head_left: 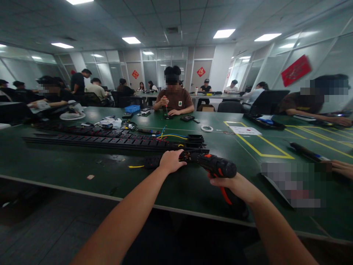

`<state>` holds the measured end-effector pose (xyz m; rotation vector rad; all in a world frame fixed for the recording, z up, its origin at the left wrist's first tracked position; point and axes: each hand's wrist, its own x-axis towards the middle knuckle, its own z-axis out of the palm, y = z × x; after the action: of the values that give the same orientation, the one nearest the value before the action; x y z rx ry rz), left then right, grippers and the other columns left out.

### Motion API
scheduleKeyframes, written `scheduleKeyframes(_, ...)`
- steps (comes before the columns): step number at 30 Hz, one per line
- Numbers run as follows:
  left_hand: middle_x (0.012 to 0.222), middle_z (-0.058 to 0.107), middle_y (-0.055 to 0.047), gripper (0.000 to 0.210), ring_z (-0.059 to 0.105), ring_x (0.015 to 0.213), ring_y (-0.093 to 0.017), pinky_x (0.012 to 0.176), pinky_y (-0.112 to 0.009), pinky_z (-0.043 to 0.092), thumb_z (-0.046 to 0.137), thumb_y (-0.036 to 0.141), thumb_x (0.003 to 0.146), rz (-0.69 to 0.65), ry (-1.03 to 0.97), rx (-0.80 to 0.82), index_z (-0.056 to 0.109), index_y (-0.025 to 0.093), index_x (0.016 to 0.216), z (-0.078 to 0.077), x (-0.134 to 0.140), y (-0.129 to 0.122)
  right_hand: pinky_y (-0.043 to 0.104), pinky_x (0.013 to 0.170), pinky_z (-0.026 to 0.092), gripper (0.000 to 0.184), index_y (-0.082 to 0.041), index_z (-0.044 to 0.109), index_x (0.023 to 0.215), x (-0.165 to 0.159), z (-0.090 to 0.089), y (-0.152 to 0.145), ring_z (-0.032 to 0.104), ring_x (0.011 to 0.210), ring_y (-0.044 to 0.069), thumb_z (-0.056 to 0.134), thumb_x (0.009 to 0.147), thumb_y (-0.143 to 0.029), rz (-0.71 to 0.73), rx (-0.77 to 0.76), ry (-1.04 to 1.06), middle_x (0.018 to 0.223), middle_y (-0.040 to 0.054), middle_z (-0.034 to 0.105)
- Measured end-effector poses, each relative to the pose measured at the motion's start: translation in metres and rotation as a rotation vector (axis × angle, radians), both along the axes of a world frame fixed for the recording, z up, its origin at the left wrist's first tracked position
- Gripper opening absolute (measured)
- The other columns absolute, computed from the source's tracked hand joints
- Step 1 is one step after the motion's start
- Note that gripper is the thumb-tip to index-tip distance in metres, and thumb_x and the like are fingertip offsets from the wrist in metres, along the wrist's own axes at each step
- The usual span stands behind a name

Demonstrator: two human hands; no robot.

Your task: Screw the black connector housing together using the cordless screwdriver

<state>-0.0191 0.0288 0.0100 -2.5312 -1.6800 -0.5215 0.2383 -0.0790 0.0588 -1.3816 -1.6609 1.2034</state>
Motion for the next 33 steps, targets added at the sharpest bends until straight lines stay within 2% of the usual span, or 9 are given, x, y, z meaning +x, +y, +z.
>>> scheduleKeyframes(14, 0.128, 0.07, -0.008, 0.066, 0.065, 0.115, -0.03, 0.099, -0.041, 0.046, 0.066, 0.06, 0.087, 0.01, -0.001, -0.023, 0.053, 0.026, 0.142, 0.0017, 0.0011, -0.0013, 0.044, 0.095, 0.051, 0.04, -0.019, 0.075, 0.102, -0.0015, 0.0016, 0.0004, 0.067, 0.103, 0.031, 0.081, 0.065, -0.031, 0.022, 0.011, 0.037, 0.102, 0.0065, 0.075)
scheduleKeyframes(24, 0.127, 0.07, -0.008, 0.067, 0.066, 0.113, -0.03, 0.098, -0.041, 0.047, 0.066, 0.061, 0.086, 0.006, 0.0, -0.003, 0.054, 0.026, 0.142, -0.0009, -0.0003, 0.001, 0.044, 0.091, 0.051, 0.037, -0.019, 0.075, 0.098, -0.0014, 0.006, -0.0012, 0.067, 0.098, 0.03, 0.081, 0.063, -0.032, 0.01, -0.011, 0.023, 0.099, 0.0067, 0.074)
scheduleKeyframes(33, 0.122, 0.072, -0.008, 0.068, 0.068, 0.11, -0.03, 0.096, -0.041, 0.048, 0.063, 0.065, 0.086, 0.013, 0.015, -0.016, 0.055, 0.026, 0.141, 0.0009, 0.0009, 0.0006, 0.041, 0.089, 0.05, 0.036, -0.018, 0.074, 0.093, 0.0006, 0.0031, 0.0016, 0.065, 0.095, 0.028, 0.082, 0.061, -0.033, 0.009, -0.022, 0.062, 0.095, 0.0059, 0.073)
